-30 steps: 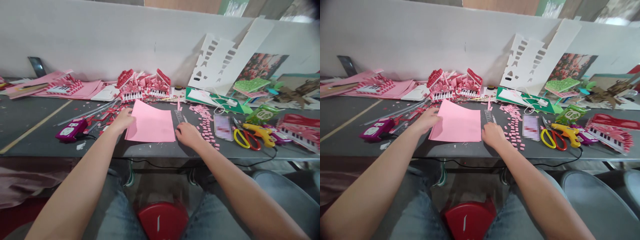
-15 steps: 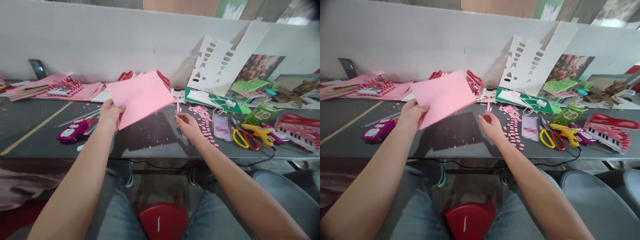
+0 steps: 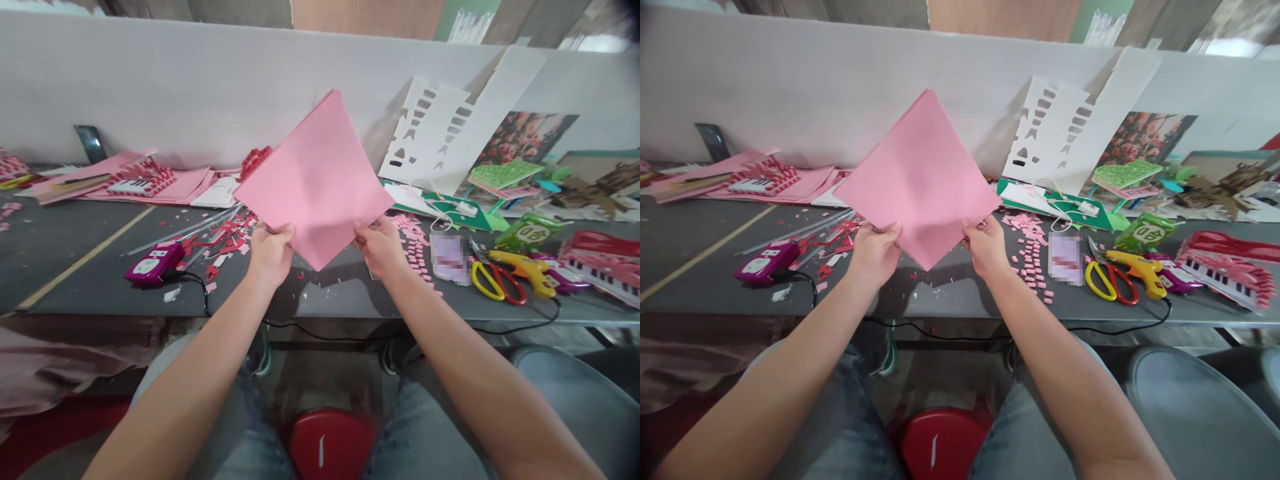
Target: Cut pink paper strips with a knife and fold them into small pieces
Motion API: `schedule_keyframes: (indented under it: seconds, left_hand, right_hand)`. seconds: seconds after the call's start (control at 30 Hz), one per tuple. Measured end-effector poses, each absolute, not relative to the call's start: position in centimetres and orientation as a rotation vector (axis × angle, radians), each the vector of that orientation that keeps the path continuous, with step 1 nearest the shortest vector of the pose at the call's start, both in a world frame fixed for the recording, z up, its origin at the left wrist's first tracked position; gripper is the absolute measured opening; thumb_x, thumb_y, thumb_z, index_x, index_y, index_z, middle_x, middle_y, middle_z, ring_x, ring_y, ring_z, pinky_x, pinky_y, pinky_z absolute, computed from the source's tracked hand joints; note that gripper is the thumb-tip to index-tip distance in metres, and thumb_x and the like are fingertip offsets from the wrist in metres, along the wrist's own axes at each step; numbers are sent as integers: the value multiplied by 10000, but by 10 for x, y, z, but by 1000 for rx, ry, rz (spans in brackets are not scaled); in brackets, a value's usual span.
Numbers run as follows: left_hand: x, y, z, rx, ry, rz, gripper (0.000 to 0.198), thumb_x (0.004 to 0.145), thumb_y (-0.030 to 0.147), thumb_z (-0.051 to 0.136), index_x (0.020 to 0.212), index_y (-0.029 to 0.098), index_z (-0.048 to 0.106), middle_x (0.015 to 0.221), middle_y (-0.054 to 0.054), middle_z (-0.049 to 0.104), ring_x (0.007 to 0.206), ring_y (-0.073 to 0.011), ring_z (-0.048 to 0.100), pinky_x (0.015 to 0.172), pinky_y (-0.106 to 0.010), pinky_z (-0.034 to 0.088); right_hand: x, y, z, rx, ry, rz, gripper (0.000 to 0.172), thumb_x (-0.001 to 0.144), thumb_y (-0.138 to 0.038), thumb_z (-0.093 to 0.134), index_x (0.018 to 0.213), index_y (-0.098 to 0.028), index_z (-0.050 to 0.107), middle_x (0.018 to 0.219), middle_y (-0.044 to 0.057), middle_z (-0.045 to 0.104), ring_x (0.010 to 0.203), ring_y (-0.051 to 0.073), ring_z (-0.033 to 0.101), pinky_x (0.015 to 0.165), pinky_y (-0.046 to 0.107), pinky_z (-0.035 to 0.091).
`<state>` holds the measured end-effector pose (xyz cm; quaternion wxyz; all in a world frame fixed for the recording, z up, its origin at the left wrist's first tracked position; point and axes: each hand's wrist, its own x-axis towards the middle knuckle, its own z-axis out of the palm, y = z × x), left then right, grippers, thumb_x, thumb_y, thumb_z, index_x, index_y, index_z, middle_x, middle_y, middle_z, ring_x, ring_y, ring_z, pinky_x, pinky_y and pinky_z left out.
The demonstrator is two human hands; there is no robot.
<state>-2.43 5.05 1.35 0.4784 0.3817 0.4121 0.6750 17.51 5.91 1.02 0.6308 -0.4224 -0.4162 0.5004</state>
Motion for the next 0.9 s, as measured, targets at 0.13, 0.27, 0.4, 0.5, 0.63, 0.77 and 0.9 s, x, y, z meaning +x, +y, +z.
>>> schedule_keyframes:
  seconds: [0.13, 0.27, 0.4, 0.5, 0.63, 0.77, 0.9]
  left_hand:
    - [-47, 48, 29, 914, 975, 1567, 421, 720, 190, 844, 1100, 266, 681, 1193, -62, 774, 1209, -313, 715, 997, -486, 589]
    - [-85, 50, 44, 694, 954, 1691, 290, 756, 86, 799, 969, 247, 684, 1156, -48, 792, 1158, -252, 737, 973, -399, 621]
    - [-122, 52, 51, 649, 965, 1813, 274, 741, 32, 736, 905, 242, 672, 1099, -36, 792, 1086, -211, 757, 834, -269, 640]
    - [-134, 53, 51, 652, 996, 1835, 276, 717, 36, 720, 874, 258, 671, 1103, -20, 786, 1071, -208, 759, 761, -253, 634]
    - [-132, 53, 53, 603, 1040, 1819, 301, 682, 30, 676, 887, 250, 687, 1081, -29, 782, 1000, -187, 751, 679, -226, 600]
    - [-128, 53, 56, 588, 1021, 1799, 311, 685, 11, 663, 906, 230, 674, 1072, -30, 770, 912, -155, 727, 668, -214, 569]
    - [-129, 50, 60, 551, 995, 1827, 326, 703, -26, 643, 970, 160, 668, 1066, -52, 736, 828, -122, 681, 650, -217, 520]
  right_hand:
    - [227, 85, 13, -1034, -1135, 599, 200, 761, -230, 686, 958, -210, 657, 994, 80, 759, 957, 237, 727, 886, 420, 578]
    - [294, 95, 21, -1084, -1118, 98, 205, 715, -199, 676, 912, -186, 734, 927, 97, 772, 848, 235, 713, 809, 401, 564]
    - [313, 71, 29, -1020, -1420, 588, 174, 685, -288, 803, 827, -205, 749, 846, 58, 769, 718, 200, 665, 653, 336, 530]
    - [307, 58, 33, -1188, -1673, 634, 208, 697, -365, 846, 717, -199, 722, 694, 21, 699, 626, 183, 598, 562, 302, 460]
    - [308, 65, 38, -1256, -1414, 23, 262, 834, -349, 700, 619, -210, 648, 541, -20, 500, 547, 141, 446, 543, 297, 359]
    - [309, 64, 45, -1202, -1411, 14, 163, 816, -289, 690, 686, -195, 720, 632, 23, 638, 617, 162, 546, 616, 318, 440]
    - [299, 55, 46, -1193, -1689, 366, 154, 743, -333, 778, 783, -185, 793, 692, 12, 703, 620, 174, 600, 582, 308, 471]
